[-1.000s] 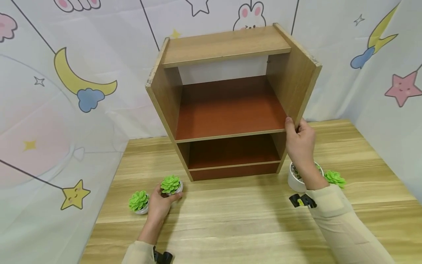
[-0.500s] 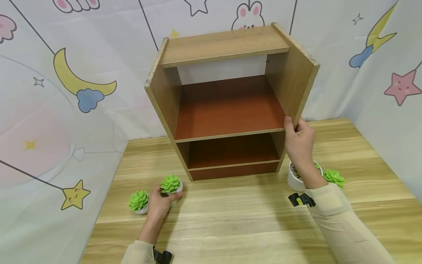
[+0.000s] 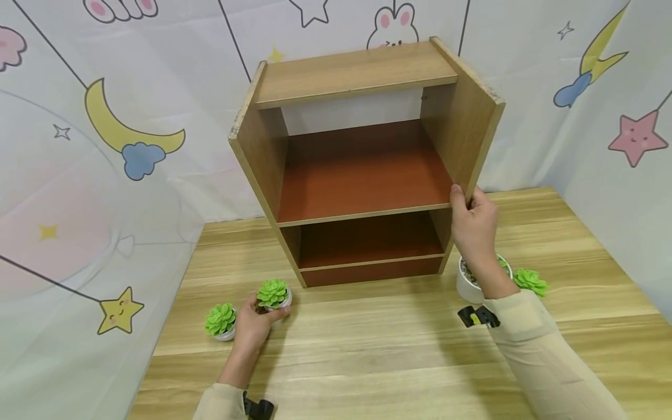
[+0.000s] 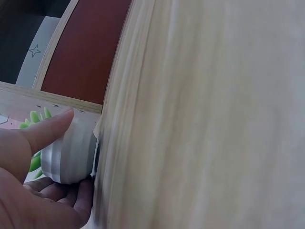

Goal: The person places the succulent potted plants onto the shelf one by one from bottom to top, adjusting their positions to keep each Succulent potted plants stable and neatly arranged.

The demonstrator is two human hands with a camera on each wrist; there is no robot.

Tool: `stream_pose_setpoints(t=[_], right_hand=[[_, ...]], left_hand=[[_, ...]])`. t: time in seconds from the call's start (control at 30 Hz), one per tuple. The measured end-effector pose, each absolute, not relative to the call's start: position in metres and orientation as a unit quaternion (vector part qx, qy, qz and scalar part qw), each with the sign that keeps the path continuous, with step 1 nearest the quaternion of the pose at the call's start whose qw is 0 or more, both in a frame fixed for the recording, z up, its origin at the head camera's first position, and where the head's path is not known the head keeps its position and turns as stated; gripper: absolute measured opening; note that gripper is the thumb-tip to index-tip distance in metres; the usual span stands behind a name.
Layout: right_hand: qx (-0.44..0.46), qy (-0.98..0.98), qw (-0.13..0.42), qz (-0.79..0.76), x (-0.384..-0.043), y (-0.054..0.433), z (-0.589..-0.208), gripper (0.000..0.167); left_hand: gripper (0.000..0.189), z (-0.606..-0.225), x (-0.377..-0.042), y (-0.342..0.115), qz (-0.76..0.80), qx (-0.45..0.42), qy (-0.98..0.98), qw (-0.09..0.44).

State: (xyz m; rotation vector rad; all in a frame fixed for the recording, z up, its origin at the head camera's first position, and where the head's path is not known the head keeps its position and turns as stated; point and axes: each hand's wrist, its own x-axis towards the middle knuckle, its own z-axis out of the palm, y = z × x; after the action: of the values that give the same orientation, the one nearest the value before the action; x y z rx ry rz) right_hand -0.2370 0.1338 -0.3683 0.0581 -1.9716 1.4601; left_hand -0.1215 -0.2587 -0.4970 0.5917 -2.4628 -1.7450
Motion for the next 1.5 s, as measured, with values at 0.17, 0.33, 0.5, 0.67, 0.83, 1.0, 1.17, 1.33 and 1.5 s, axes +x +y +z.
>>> stream_pose_setpoints(t=[0.17,0.33,0.5,0.67,0.83,1.0,1.17,1.33,1.5], right_hand=[[0.022,-0.755,0.339,0.561,-0.238,0.133,-0.369,0.039],[0.027,-0.754,0.34,0.562,-0.238,0.133,-0.37,0.04],[0.033,-0.752,0.339,0.565,-0.237,0.133,-0.369,0.041],[0.031,-0.755,0.34,0.56,-0.236,0.134,-0.37,0.04],[0.032,-0.752,0.343,0.562,-0.218,0.123,-0.349,0.036],[0.035,-0.75,0.345,0.563,-0.211,0.12,-0.341,0.035],[0.042,-0.749,0.35,0.562,-0.212,0.121,-0.343,0.036],[0.043,-0.745,0.357,0.562,-0.214,0.121,-0.345,0.037],[0.043,-0.743,0.362,0.562,-0.215,0.119,-0.345,0.036]], left_hand=[[0.064,-0.497,-0.12,-0.257,-0.566,0.194,-0.801,0.038],[0.063,-0.497,-0.12,-0.256,-0.566,0.197,-0.799,0.045],[0.064,-0.497,-0.12,-0.256,-0.566,0.198,-0.799,0.039],[0.066,-0.496,-0.119,-0.254,-0.555,0.203,-0.806,0.034],[0.068,-0.494,-0.119,-0.251,-0.553,0.2,-0.808,0.037],[0.068,-0.492,-0.119,-0.249,-0.569,0.195,-0.798,0.036],[0.072,-0.49,-0.118,-0.246,-0.578,0.201,-0.79,0.034],[0.068,-0.487,-0.116,-0.242,-0.588,0.195,-0.783,0.042],[0.066,-0.485,-0.114,-0.238,-0.584,0.197,-0.786,0.05]])
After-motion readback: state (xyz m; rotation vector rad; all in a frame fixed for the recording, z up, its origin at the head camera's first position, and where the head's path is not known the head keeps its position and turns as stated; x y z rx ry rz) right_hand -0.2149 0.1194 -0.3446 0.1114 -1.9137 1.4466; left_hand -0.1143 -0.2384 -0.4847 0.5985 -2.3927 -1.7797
